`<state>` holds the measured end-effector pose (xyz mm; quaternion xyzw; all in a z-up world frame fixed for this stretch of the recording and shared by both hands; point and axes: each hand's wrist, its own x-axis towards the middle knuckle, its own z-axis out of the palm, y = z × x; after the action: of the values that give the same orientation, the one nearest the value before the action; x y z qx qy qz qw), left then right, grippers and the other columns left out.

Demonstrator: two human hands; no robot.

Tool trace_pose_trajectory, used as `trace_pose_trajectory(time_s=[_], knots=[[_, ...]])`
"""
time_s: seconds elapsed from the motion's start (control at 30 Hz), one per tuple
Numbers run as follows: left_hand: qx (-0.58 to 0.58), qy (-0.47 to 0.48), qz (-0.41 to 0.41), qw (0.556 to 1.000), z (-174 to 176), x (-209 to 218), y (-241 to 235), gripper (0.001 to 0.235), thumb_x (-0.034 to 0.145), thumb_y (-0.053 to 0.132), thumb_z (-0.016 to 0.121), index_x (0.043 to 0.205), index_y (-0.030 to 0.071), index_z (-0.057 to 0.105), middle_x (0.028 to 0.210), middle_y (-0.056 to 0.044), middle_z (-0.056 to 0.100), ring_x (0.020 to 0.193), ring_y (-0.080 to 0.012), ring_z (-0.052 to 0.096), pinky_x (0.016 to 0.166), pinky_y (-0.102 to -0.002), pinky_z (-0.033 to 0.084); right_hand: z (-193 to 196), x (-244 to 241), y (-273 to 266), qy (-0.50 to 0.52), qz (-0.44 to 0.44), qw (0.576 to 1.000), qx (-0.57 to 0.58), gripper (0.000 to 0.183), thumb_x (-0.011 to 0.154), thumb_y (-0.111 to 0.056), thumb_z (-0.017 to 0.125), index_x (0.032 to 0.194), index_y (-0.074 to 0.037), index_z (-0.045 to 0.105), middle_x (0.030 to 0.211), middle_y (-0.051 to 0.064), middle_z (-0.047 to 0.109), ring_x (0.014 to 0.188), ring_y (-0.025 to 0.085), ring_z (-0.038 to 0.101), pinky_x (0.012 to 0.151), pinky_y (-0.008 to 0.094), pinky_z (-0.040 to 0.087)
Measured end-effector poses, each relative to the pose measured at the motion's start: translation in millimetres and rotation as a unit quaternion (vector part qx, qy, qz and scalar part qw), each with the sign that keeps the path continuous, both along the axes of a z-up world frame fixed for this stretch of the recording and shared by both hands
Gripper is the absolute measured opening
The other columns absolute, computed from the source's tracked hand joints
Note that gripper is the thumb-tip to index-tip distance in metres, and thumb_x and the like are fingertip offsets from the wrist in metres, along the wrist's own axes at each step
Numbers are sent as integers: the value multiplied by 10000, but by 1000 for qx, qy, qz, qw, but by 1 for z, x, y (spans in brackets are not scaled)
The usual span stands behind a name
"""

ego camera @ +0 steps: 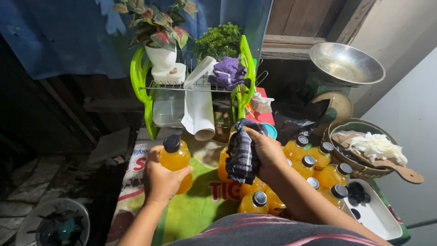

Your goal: The person caps multiple plastic bottles filled with orange liquid, then wipes each bottle with a cloth. The person handles the bottles one at a time, securing the caps and cleaning the surfaces before placing them back on the table.

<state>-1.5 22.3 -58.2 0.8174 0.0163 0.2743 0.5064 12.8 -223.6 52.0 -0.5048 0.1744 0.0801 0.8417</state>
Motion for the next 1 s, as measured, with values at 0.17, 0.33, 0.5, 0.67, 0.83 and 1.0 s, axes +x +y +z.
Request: trace_pose_trajectory(time_s=[0.17,0.33,0.5,0.67,0.83,1.0], knots=[[-48,43,28,998,-42,9,9,771,469,164,949,1110,69,529,1009,-122,691,943,-295,701,854,-411,546,0,0,0,21,-25,999,-13,222,897,-211,713,996,-13,690,760,93,707,588,214,683,557,382,585],[-13,94,49,994,-73,16,14,780,497,160,965,1139,88,528,1047,-144,690,983,-324,686,864,-434,538,0,0,-1,22,-18,1000,-9,210,891,-216,705,995,-36,681,746,81,703,580,209,680,557,386,582],[-30,80,12,996,-93,25,16,801,515,101,947,1179,84,499,1078,-147,673,1007,-311,674,892,-420,532,-3,-1,-3,25,-15,1000,-9,213,902,-228,681,989,-35,672,755,86,716,590,217,692,567,389,588],[-69,46,-37,996,-118,35,19,813,521,42,917,1206,74,480,1107,-124,655,1032,-260,660,935,-388,523,-3,-2,-7,43,-26,998,-21,219,901,-249,665,987,-49,683,762,75,727,590,210,692,564,394,586],[-102,73,-69,990,-140,34,23,811,531,27,909,1216,67,476,1128,-106,649,1060,-233,656,953,-367,521,-5,2,-8,28,-30,999,-6,204,918,-224,662,992,-34,675,780,86,728,609,212,701,583,390,598],[-102,71,-88,988,-143,22,28,824,540,38,902,1242,82,471,1132,-100,652,1061,-233,660,966,-366,512,-7,5,-7,31,-22,999,-4,213,925,-241,658,991,-39,670,782,91,726,606,213,696,574,383,586]])
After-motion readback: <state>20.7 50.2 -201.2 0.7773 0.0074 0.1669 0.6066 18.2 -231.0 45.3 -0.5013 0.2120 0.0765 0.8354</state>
